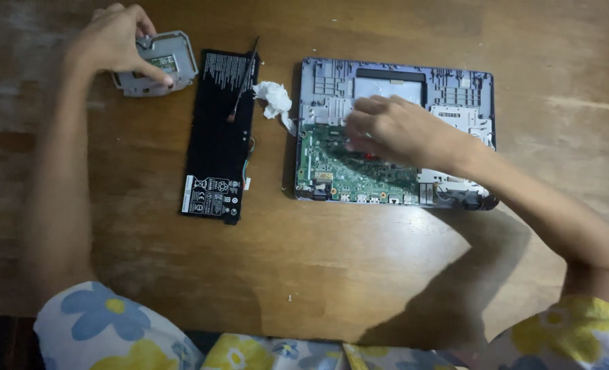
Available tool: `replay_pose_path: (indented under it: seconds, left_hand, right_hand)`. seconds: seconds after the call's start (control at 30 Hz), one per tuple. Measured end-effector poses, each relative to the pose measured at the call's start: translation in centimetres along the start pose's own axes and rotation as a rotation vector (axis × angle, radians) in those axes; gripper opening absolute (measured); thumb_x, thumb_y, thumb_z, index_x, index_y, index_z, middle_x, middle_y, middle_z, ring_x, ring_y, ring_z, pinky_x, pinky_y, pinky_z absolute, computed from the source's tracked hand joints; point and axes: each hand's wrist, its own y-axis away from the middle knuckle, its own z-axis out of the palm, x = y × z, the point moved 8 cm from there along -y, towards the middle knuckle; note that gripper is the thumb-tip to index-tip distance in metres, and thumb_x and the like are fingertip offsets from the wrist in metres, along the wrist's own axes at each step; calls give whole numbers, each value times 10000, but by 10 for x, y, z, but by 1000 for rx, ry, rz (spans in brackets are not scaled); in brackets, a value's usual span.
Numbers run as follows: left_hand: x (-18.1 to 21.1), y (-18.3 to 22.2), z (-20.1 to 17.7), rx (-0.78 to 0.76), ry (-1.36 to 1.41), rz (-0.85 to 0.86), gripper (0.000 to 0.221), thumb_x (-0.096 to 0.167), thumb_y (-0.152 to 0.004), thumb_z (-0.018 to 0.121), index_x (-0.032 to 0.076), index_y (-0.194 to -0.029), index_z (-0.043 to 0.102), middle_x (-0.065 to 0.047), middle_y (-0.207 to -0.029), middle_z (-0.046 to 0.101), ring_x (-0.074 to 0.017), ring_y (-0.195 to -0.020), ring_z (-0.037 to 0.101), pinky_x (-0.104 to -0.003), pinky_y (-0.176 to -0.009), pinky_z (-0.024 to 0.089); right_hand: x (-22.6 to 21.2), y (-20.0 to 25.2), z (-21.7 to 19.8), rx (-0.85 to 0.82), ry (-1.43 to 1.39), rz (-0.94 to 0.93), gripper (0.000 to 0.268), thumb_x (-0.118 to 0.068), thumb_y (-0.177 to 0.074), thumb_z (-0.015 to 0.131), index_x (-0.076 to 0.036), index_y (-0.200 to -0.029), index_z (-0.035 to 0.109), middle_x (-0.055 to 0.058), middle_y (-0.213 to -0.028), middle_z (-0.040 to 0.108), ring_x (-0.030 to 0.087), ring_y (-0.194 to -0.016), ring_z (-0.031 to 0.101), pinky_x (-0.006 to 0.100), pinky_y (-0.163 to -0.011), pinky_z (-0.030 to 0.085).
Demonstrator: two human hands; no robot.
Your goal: Reassembling the internal components of a laptop, including the motherboard and hard drive assembly, using a manual screwdriver.
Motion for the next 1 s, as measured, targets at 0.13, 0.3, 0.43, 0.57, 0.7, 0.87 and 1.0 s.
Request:
replay_pose_path:
  seconds: [0.13,0.3,0.43,0.57,0.7,0.87,1.0]
  left_hand:
    - [4,-4,-10,143,-75,149,463,376,-782,919,51,-1079,776,-98,-984,756,-293,-958,649,-478,-937,427]
    - [54,38,-60,221,40,190,294,85,-979,793,-45,-1216,678,-202,-1161,711,-355,-981,662,-479,-772,518]
    - [120,71,-97,227,396,150,368,87,-1051,668,-15,-1363,501,-214,-1371,623,-368,-1208,609,-511,-903,506]
    - [143,74,-86,176,689,-51,164,180,-1084,613,97,-1220,573,-32,-1108,707,-161,-990,729,-272,-777,626]
    - [141,49,-57,200,1196,46,190,113,-1028,592,131,-1216,573,-11,-1167,703,-158,-1070,744,-333,-899,676]
    - [180,34,-6,34,1495,-48,203,217,-1075,495,130,-1217,613,2,-999,694,-99,-785,681,-321,-638,640]
    - [254,30,28,-127,1447,36,299,208,-1072,432,104,-1286,613,-42,-1084,726,-139,-854,700,-364,-600,650]
  right_hand:
    - [-5,-70,-8,154,17,-59,194,-63,-1067,579,83,-1169,655,114,-882,599,251,-633,610,392,-435,535]
    - [26,-172,39,231,417,-266,324,19,-902,658,-34,-1222,654,178,-1283,634,353,-1120,616,438,-824,591]
    - [26,-194,52,286,516,-348,76,-115,-950,686,-93,-1022,673,64,-1052,652,246,-995,628,370,-781,594]
    - [32,-171,41,150,516,-237,288,-166,-942,726,-64,-1195,634,154,-1203,703,325,-1189,602,451,-1002,504]
    - [34,-93,-18,306,370,-113,187,12,-976,664,0,-1136,569,192,-1032,685,358,-944,680,453,-887,565]
    - [-4,23,-92,342,-111,93,59,-86,-1014,690,-34,-1020,663,95,-918,718,232,-687,624,346,-631,488]
    - [-12,63,-98,501,-152,144,74,36,-1043,683,-16,-1089,710,64,-890,654,155,-627,481,280,-590,396]
